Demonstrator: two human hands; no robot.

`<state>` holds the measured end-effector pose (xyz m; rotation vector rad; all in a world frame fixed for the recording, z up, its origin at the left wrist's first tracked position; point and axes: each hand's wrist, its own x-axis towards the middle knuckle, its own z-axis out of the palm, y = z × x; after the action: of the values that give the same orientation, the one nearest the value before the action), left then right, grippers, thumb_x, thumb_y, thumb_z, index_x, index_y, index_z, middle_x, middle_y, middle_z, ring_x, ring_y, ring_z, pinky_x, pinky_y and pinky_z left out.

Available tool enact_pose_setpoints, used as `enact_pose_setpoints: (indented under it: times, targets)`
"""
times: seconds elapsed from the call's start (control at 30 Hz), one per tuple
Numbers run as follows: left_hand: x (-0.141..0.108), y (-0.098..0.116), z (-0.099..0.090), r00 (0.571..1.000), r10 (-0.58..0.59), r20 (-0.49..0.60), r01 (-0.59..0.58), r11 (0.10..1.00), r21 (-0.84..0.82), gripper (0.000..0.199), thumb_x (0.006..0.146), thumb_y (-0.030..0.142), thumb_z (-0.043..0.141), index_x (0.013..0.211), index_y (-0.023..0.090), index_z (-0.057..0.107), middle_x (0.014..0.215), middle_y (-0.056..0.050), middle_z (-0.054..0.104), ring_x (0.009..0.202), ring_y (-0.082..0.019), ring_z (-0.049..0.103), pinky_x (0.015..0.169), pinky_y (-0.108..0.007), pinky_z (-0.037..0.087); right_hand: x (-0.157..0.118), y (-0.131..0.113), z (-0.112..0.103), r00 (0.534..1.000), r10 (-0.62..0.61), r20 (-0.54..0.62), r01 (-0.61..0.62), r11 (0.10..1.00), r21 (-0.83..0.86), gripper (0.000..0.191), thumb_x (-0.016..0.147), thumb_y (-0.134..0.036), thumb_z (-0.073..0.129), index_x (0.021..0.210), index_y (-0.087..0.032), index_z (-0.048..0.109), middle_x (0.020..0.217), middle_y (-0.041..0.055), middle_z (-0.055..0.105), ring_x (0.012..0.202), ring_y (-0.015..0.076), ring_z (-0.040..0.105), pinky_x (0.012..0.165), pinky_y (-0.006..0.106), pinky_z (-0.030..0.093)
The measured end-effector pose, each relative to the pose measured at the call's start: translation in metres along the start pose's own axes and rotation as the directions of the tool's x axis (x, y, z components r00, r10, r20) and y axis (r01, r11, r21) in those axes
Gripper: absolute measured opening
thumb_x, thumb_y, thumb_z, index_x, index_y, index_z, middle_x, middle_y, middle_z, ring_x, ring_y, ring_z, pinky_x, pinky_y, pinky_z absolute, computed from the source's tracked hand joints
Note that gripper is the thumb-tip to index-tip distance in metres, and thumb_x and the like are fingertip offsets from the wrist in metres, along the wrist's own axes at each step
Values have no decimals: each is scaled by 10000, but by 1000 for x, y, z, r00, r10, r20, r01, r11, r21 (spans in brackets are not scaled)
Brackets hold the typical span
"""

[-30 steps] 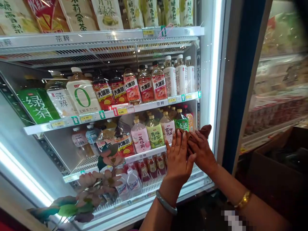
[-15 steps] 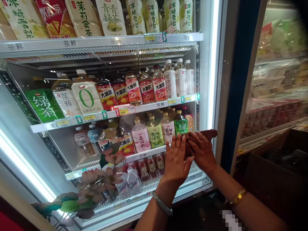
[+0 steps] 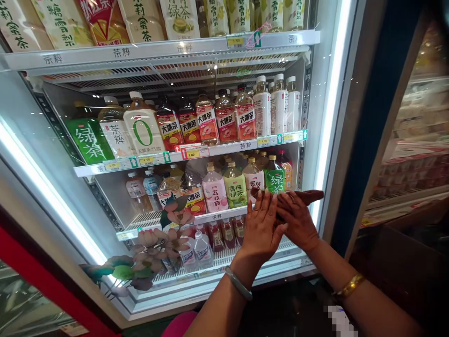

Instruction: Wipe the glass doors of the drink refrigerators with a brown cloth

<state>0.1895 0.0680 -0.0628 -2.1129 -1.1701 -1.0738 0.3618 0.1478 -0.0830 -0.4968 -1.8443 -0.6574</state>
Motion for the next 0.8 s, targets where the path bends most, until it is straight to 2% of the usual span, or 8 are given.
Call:
enact_pose_setpoints:
  times: [0.07,0.13,0.23,0.37,0.5,0.6,0.7,0.8]
  targets:
    - [-1,-1,-3,1000,-12,3,12,1000,22,777,1075,472,405,1701,166,61,1753,-149,249,1658,-272,105,1341,-578,122,-6,14,-4,999,37,8,-37,999,-9,471,891,-188,657,1351,-267,599,1615,119,442,1580,366,309,1217,628,422]
    - [-3,-2,-7,1000,-27,8,26,998,51,768,1076,467,403,1702,181,61,1754,-134,252,1659,-265,90,1345,-576,82,0,22,-4,974,212,-77,-214,977,-18,544,868,-187,664,1397,-254,556,1662,151,356,1577,410,293,1209,708,376]
    - [-8,-6,-13,999,-33,13,32,996,83,779,1072,457,417,1703,188,50,1757,-126,247,1659,-267,93,1346,-578,68,20,4,5,915,358,-185,-365,931,-6,631,865,-203,667,1470,-227,491,1672,192,308,1572,437,282,1214,746,329]
    - [-17,-18,-21,999,-24,-33,27,994,109,803,1069,452,419,1702,165,17,1748,-149,266,1659,-274,103,1343,-595,60,25,-37,18,990,126,-69,-128,991,-32,483,919,-206,660,1391,-255,570,1565,148,484,1566,368,326,1199,594,445]
    - [-24,-29,-33,999,-38,-25,41,991,129,768,1077,437,407,1704,187,41,1759,-148,234,1660,-272,97,1344,-578,89,7,-26,13,989,-140,39,139,990,19,366,922,-236,692,1280,-278,628,1448,101,595,1479,332,460,1165,543,489]
    - [-29,-32,-42,999,-44,-17,46,989,137,765,1078,438,413,1705,197,46,1758,-141,242,1661,-266,83,1346,-565,92,14,-5,10,993,81,-86,-78,996,44,473,870,-260,729,1323,-255,596,1543,145,493,1463,388,459,1202,647,409]
    - [-35,-36,-50,999,-46,-10,47,987,151,773,1077,458,412,1705,199,41,1756,-140,246,1661,-262,75,1347,-563,68,42,-20,20,898,358,-256,-356,933,57,603,857,-273,708,1431,-226,528,1614,203,379,1496,431,392,1205,695,351]
    - [-43,-44,-57,999,-37,-28,41,986,163,776,1082,487,384,1705,192,27,1747,-148,272,1660,-260,93,1348,-550,78,57,-64,38,932,307,-192,-301,952,64,524,882,-255,679,1395,-255,574,1606,170,427,1520,401,376,1207,632,378]
